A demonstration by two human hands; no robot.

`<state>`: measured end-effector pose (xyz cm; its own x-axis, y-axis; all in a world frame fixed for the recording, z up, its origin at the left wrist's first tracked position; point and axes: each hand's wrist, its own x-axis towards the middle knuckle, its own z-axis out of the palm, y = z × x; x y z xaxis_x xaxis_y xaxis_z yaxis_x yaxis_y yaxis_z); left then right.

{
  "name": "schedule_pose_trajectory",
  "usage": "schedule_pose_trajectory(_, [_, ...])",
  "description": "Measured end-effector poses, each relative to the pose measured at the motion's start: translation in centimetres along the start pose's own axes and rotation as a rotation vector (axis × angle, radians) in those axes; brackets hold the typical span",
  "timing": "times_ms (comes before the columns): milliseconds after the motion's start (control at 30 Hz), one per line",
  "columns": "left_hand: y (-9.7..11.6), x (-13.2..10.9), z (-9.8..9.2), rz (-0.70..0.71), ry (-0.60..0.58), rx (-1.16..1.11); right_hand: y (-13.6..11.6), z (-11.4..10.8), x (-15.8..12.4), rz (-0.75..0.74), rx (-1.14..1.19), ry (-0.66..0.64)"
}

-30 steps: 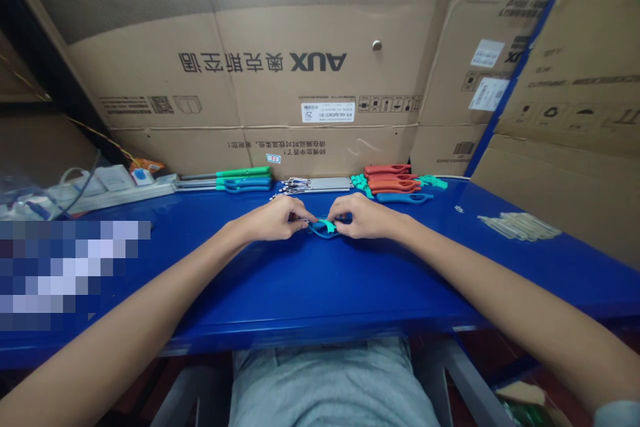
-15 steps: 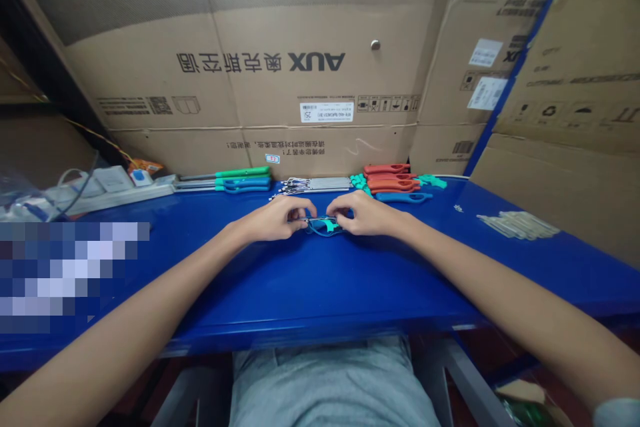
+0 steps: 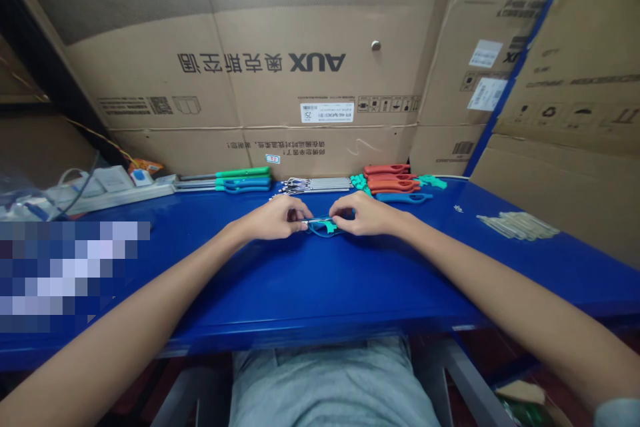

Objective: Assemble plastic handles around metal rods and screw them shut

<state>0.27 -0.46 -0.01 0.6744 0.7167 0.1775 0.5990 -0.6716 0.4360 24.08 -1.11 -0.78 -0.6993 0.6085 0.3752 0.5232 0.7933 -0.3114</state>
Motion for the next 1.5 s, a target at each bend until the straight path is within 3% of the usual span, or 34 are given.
schedule_pose_trajectory(333, [0.3, 0.2, -0.1, -0.071, -0.039, -0.066, -0.3, -0.1, 0.1, 0.024, -0.014, -0.019])
schedule_pose_trajectory(467, [0.2, 0.0, -0.6, -0.067, -0.083, -0.079, -0.2, -0.3, 0.1, 0.088, 0.009, -0.006])
schedule_pose_trajectory(733, [-0.1, -0.2, -1.3, -0.008, -0.168, -0.12, -0.7, -0.1, 0.1, 0.05, -0.01, -0.047])
schedule_pose_trajectory(967, [-0.1, -0.3, -1.4, -0.104, -0.289, -0.18, -0.6, -0.1, 0.0, 0.045, -0.03, -0.032])
schedule_pose_trajectory(1200, [-0.4, -0.3, -1.2, -0.066, -0.237, -0.123, 0.4, 0.1, 0.1, 0.074, -0.145, 0.012])
schedule_pose_trajectory(1500, [-0.3, -0.6, -2.3, -0.078, -0.25, 0.043, 1.6, 0.0, 0.1, 0.147, -0.233, -0.124])
